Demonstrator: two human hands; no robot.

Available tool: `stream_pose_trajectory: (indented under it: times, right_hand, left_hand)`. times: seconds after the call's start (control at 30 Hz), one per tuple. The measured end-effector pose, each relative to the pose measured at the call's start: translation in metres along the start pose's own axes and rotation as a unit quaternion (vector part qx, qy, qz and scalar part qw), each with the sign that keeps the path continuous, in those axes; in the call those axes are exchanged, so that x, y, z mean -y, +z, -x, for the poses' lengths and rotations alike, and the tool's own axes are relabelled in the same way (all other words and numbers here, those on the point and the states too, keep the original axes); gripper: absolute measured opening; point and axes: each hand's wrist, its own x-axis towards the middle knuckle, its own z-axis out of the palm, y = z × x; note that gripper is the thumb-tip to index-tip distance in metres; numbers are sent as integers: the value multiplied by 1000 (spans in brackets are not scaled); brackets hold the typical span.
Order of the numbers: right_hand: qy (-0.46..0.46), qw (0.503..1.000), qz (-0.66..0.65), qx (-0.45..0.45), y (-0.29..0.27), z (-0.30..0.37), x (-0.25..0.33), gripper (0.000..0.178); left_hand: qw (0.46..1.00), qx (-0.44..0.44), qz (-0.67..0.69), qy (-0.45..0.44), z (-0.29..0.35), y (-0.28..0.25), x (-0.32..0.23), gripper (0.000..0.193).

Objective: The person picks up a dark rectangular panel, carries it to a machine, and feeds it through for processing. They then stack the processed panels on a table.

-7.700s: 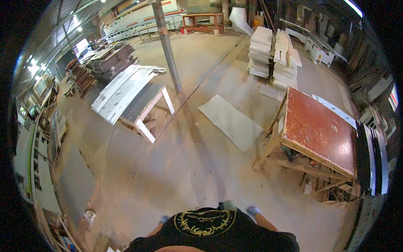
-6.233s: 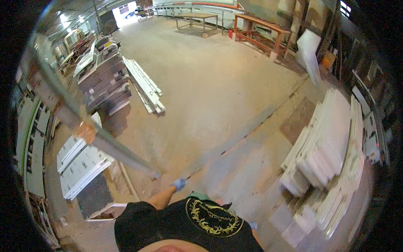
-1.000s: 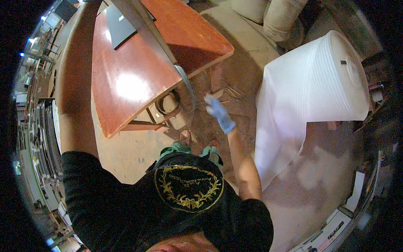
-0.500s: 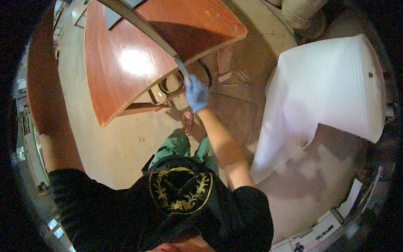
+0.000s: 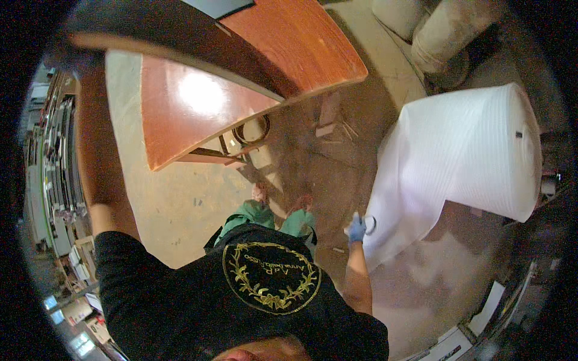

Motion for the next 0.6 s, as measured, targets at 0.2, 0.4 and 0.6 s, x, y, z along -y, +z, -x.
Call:
stream_pose_trajectory:
  times: [0.2, 0.4, 0.6]
  right_hand:
    - [-227, 969, -61, 76, 191, 66, 211, 21]
    - [-560, 774, 296, 5, 340, 144, 326, 25]
    - [-500, 763, 377, 162, 509, 180, 273, 32]
  left_hand:
    - [880, -221, 232, -351, 257, -116, -75, 29]
    - [590, -406, 314, -623, 371, -233, -41, 15]
    - [517, -432, 317, -668, 410, -431, -7, 43]
